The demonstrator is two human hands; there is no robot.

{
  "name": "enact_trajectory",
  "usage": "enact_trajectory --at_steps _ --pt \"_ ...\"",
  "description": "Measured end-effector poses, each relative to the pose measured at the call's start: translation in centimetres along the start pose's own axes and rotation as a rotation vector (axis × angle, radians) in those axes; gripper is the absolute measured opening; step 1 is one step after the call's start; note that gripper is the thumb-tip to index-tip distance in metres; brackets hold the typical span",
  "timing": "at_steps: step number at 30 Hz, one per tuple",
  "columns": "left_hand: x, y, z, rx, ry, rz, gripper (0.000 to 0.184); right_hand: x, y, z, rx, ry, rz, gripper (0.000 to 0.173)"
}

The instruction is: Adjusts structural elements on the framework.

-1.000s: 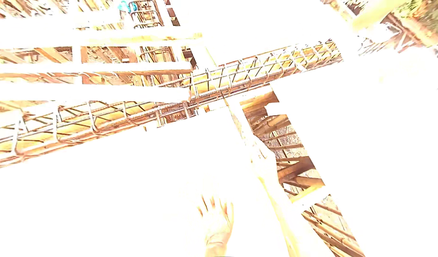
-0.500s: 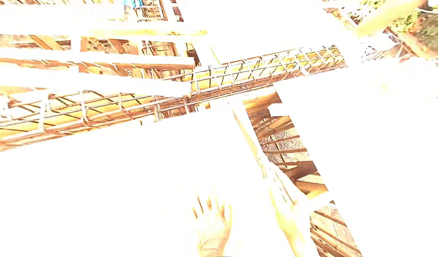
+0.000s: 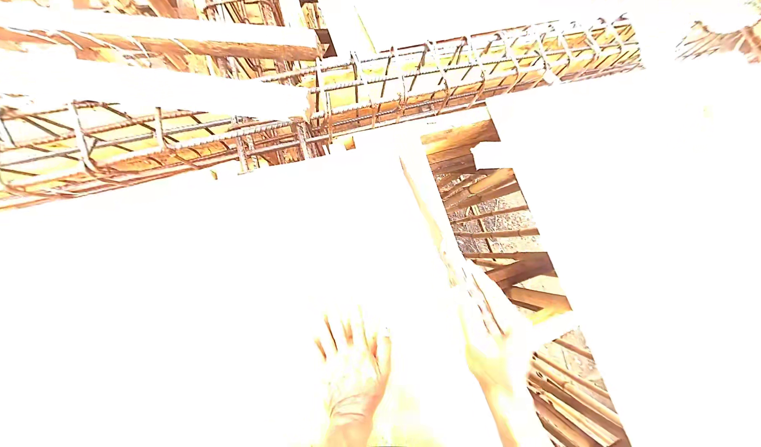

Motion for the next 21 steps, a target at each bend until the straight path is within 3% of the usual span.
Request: enact_trajectory --at_steps 3,5,9,13,15,17,18,21 --pt "-0.3 0.0 0.0 0.008 -0.031 -0.011 0.082 4.2 -5.5 0.2 0.107 -0.029 0.083 0.04" --pt "-0.6 0.2 -0.1 0.012 -0.033 -0.012 0.082 2.7 -4.6 0.6 0.168 -0.027 0.151 0.041" --pt "-0.7 -0.3 -0.2 0.012 -0.021 0.01 0.083 -2.3 2.3 0.1 0.029 -0.042 0.039 0.037" --pt "-0.7 -0.2 -0.1 0.01 -0.042 0.007 0.083 3.3 -1.7 -3.5 -0.045 -0.125 0.02 0.038" --pt "-0.5 -0.5 -0.2 0.005 -0.043 -0.006 0.082 5.3 -3.1 -6.6 -0.21 -0.168 -0.027 0.041" --pt "-0.8 0.0 0.0 0.008 -0.043 0.009 0.081 1.8 -1.4 -1.4 0.129 -0.074 0.158 0.044" --pt "-0.8 -0.3 -0.1 0.013 -0.036 0.006 0.081 0.0 -0.1 0.3 0.178 -0.048 0.154 0.043" --pt "-0.6 -0.3 -0.2 0.009 -0.012 0.002 0.082 -1.4 2.7 0.6 0.046 -0.1 0.005 0.037"
Point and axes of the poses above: each hand's wrist, its own y-axis away from the middle knuckle, its own x-axis out of the palm, z = x × y, the point moved 3 cm from there along -y, towards the middle knuckle, and after that the axes turned 3 degrees about -x, right-handed, at the moved point
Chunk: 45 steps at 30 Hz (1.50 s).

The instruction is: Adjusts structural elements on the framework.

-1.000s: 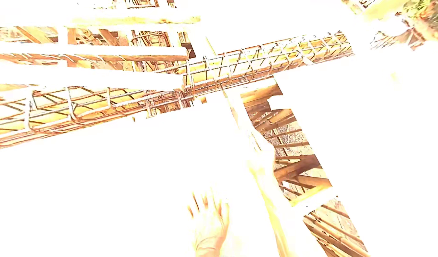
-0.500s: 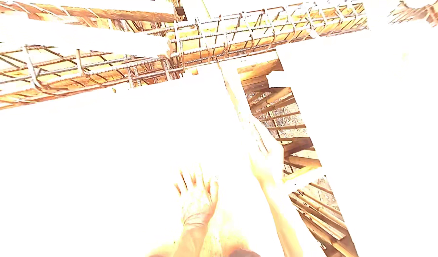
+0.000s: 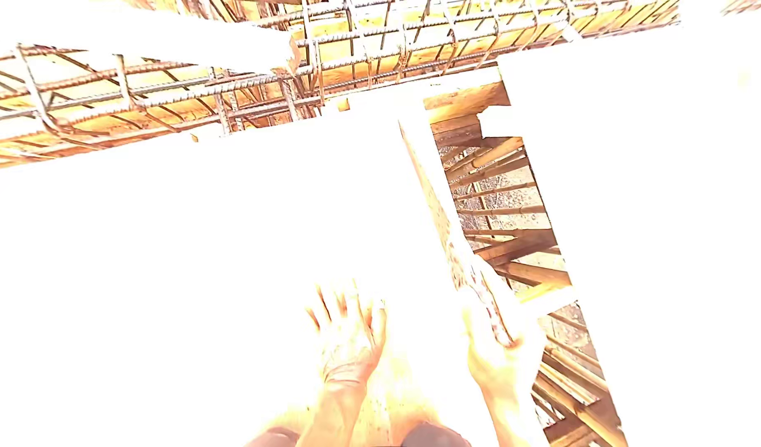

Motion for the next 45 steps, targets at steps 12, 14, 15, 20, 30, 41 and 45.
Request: enact_trajectory --at_steps 12,14,15,20,30,41,45 --pt "0.1 -0.2 -0.1 0.012 -0.017 0.0 0.082 1.2 -0.9 -1.6 -0.063 0.016 -0.003 0.036" --pt "0.3 -0.2 0.1 0.014 -0.032 -0.006 0.082 5.0 -5.5 -1.3 -0.006 0.07 -0.005 0.036" --pt "0.4 0.0 0.2 0.013 -0.035 -0.008 0.082 6.1 -7.5 -0.7 0.072 0.048 0.026 0.038" --pt "0.3 -0.3 -0.1 0.02 -0.03 -0.027 0.082 0.7 -1.7 -0.8 -0.019 0.047 0.03 0.039" --pt "-0.1 0.4 -0.1 0.005 -0.045 0.014 0.082 2.6 -3.9 -1.4 0.087 0.03 0.08 0.044" --pt "0.2 0.8 0.1 0.013 -0.051 0.003 0.081 3.4 -5.9 0.1 0.085 0.045 0.077 0.04" --pt "0.7 0.5 0.2 0.005 -0.036 -0.021 0.083 0.2 -0.3 -1.1 -0.08 0.071 -0.011 0.036"
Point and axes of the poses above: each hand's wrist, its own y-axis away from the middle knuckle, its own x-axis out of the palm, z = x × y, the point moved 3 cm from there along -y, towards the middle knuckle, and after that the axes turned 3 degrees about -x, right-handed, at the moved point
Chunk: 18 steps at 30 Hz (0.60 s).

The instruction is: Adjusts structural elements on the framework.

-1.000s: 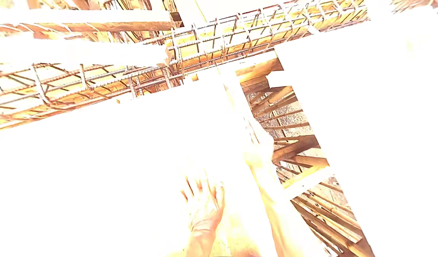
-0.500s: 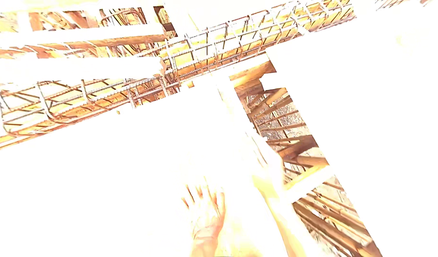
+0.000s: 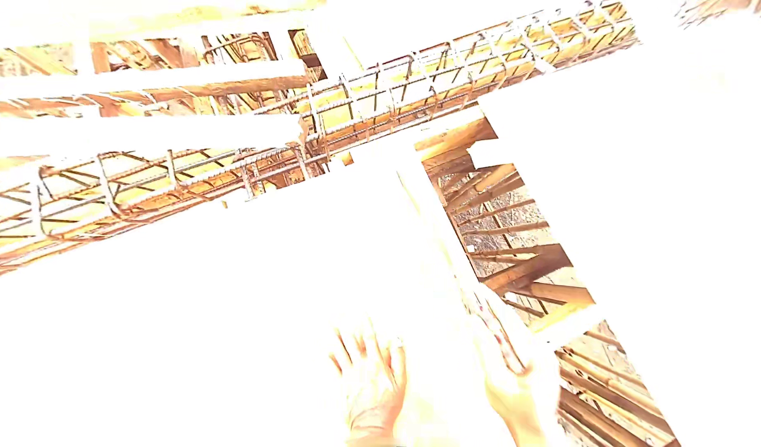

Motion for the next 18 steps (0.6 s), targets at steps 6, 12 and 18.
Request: enact_trajectory --at_steps 6,12,18 --pt "-0.4 0.0 0.1 -0.005 -0.009 0.008 0.081 6.5 -9.1 0.6 0.188 0.043 0.109 0.037" --pt "0.1 -0.1 -0.1 0.003 0.021 -0.016 0.082 0.7 -0.1 -0.5 -0.02 -0.017 -0.004 0.035" --pt "-0.6 0.1 0.2 0.016 0.009 0.011 0.082 3.5 -6.4 0.9 0.221 0.022 0.148 0.043"
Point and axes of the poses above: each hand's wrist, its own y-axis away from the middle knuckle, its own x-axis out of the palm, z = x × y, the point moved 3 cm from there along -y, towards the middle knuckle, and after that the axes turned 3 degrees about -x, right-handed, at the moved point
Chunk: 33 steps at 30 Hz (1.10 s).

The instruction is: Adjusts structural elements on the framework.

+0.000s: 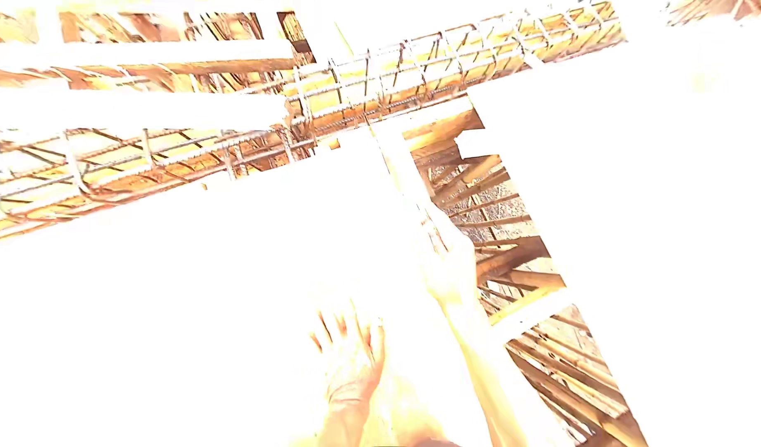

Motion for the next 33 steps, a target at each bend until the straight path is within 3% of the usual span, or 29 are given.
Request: enact_trajectory --at_steps 4,7,10,15,18,21,22,26,28,30,32,33 --pt "0.1 -0.4 -0.3 -0.012 0.008 0.009 0.082 -4.8 7.6 -1.4 -0.183 -0.042 -0.094 0.039" --pt "0.1 -0.3 -0.2 -0.013 0.007 0.007 0.083 0.3 1.4 0.2 -0.2 0.017 -0.167 0.035" --pt "-0.1 -0.5 0.0 -0.019 -0.018 -0.012 0.082 1.8 -2.8 3.4 -0.035 -0.04 -0.047 0.034" --pt "0.3 -0.2 -0.2 -0.029 -0.003 0.004 0.082 -5.2 8.9 -0.8 -0.138 0.052 -0.031 0.039" --pt "0.3 -0.2 -0.2 -0.016 -0.005 0.005 0.082 -0.2 3.5 -0.5 -0.218 0.004 -0.194 0.033" --pt "0.3 -0.6 -0.1 -0.022 0.0 0.005 0.082 1.9 -2.2 2.1 -0.019 -0.002 -0.061 0.035" --pt "0.3 -0.4 0.0 -0.022 0.002 0.008 0.082 0.8 -0.8 1.9 0.005 0.023 -0.03 0.035" --pt "0.4 -0.4 -0.3 -0.021 -0.002 0.017 0.081 -5.4 9.3 -0.8 -0.192 0.048 -0.06 0.039" --pt "0.7 -0.2 -0.2 -0.021 0.008 0.017 0.082 -3.6 8.0 -0.7 -0.208 0.075 -0.105 0.038" --pt "0.6 -0.2 0.0 -0.017 -0.001 0.012 0.082 0.7 2.9 -0.4 -0.173 0.043 -0.17 0.036" --pt "0.4 -0.8 -0.2 -0.025 -0.009 -0.001 0.083 1.9 -0.1 0.0 -0.062 0.061 -0.104 0.041" --pt "0.1 -0.4 -0.2 -0.022 -0.017 -0.002 0.082 0.9 1.0 -0.5 -0.01 0.064 -0.059 0.042"
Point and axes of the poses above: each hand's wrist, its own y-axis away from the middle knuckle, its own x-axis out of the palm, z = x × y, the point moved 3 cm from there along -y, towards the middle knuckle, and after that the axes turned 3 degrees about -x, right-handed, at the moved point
